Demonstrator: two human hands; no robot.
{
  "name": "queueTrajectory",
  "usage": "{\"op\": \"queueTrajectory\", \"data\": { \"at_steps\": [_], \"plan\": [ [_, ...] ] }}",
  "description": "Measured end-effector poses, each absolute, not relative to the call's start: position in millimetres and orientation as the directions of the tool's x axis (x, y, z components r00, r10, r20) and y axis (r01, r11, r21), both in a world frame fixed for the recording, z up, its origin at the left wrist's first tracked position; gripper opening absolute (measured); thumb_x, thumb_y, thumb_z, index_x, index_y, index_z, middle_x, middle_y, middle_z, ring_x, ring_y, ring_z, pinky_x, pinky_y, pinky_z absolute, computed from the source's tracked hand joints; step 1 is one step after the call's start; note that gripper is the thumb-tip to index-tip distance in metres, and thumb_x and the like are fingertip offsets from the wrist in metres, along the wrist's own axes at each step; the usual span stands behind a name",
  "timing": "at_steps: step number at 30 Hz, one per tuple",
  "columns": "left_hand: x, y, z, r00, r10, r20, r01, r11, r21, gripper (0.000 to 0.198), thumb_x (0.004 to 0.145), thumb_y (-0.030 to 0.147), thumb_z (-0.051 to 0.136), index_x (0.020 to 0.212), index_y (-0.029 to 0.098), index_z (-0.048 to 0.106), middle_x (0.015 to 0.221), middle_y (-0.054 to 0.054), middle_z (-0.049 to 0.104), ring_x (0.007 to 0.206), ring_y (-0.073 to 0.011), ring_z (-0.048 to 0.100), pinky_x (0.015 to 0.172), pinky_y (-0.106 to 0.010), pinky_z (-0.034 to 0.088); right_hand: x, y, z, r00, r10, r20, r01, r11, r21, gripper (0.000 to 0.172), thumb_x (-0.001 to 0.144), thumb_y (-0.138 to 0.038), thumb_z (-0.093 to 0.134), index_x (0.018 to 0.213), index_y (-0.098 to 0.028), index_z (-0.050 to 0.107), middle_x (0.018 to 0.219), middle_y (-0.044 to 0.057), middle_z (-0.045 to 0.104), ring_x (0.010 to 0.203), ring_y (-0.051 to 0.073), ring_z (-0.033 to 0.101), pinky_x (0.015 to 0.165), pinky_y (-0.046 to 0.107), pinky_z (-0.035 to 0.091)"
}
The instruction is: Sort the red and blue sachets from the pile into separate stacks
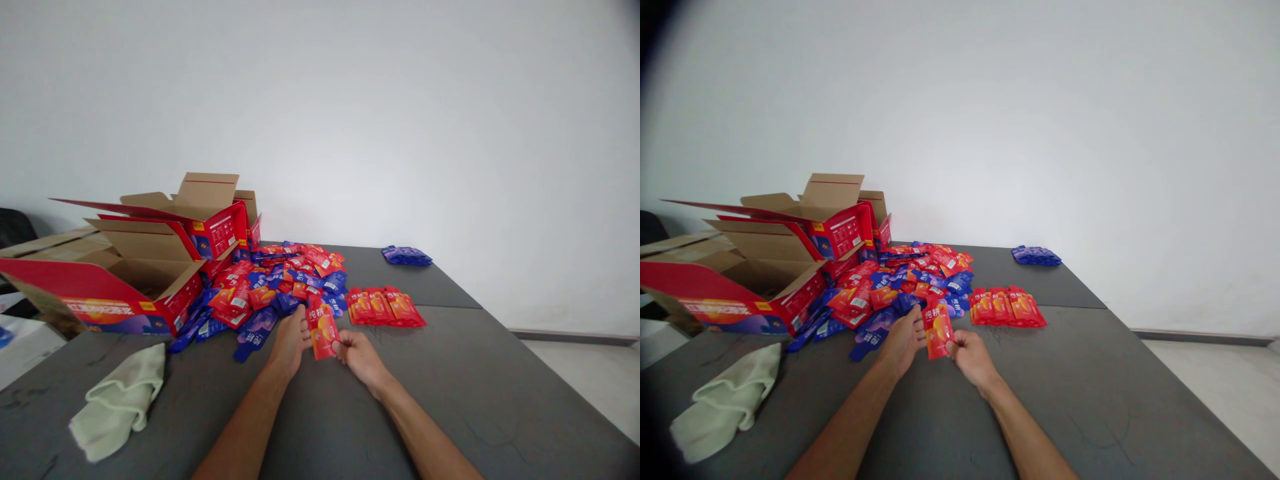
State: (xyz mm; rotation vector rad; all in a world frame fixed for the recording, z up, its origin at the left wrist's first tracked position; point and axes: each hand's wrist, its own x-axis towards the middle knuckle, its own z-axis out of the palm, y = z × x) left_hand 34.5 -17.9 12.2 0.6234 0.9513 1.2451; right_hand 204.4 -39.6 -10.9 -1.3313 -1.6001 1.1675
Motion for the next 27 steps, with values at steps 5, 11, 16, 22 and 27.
{"op": "queueTrajectory", "data": {
  "at_steps": [5, 11, 16, 22, 27],
  "plan": [
    [44, -23, 11, 0.018, 0.981, -0.195, -0.431, 0.184, 0.883, 0.028, 0.077, 0.04, 0.07, 0.085, 0.015, 0.06, 0.071, -0.005, 0.068, 0.063, -0.0172, 0.068, 0.063, -0.029, 0.055, 200, -42, -7, -0.035, 0.968, 0.248, 0.53, 0.228, -0.817, 0.015, 0.085, -0.029, 0.051, 0.092, -0.019, 0.059, 0.087, 0.004, 0.065, 0.078, 0.018, 0.06, 0.073, 0.029, 0.046],
    [43, -22, 8, -0.023, 0.992, -0.125, -0.498, 0.097, 0.862, 0.027, 0.075, 0.039, 0.071, 0.083, 0.016, 0.059, 0.065, -0.001, 0.065, 0.057, -0.0128, 0.063, 0.059, -0.025, 0.052, 180, -59, -5, -0.092, 0.839, 0.537, 0.682, 0.446, -0.58, 0.048, 0.081, -0.029, 0.062, 0.126, -0.019, 0.049, 0.13, 0.015, 0.053, 0.12, 0.029, 0.05, 0.102, 0.046, 0.043],
    [45, -20, 5, -0.005, 0.994, -0.107, -0.531, 0.088, 0.843, 0.031, 0.076, 0.039, 0.072, 0.093, 0.016, 0.06, 0.074, -0.005, 0.069, 0.068, -0.0164, 0.068, 0.068, -0.029, 0.055, 179, -60, -11, -0.104, 0.832, 0.546, 0.77, 0.414, -0.485, 0.048, 0.081, -0.024, 0.063, 0.128, -0.018, 0.052, 0.137, 0.016, 0.048, 0.126, 0.033, 0.046, 0.104, 0.05, 0.043],
    [51, -21, 8, 0.039, 0.998, -0.052, -0.483, 0.065, 0.873, 0.034, 0.076, 0.043, 0.072, 0.092, 0.015, 0.063, 0.094, -0.011, 0.073, 0.085, -0.0219, 0.071, 0.08, -0.036, 0.055, 187, -54, -5, -0.066, 0.818, 0.572, 0.771, 0.406, -0.491, 0.042, 0.082, -0.023, 0.064, 0.123, -0.019, 0.056, 0.123, 0.012, 0.059, 0.118, 0.029, 0.051, 0.1, 0.045, 0.046],
    [58, -21, 8, 0.071, 0.997, 0.044, -0.318, -0.019, 0.948, 0.034, 0.078, 0.044, 0.069, 0.098, 0.016, 0.07, 0.107, -0.011, 0.072, 0.103, -0.0247, 0.066, 0.091, -0.035, 0.05, 201, -45, -3, 0.018, 0.778, 0.629, 0.828, 0.341, -0.445, 0.041, 0.085, -0.029, 0.064, 0.123, -0.018, 0.058, 0.127, 0.014, 0.058, 0.118, 0.029, 0.051, 0.1, 0.046, 0.044]
  ]
}}
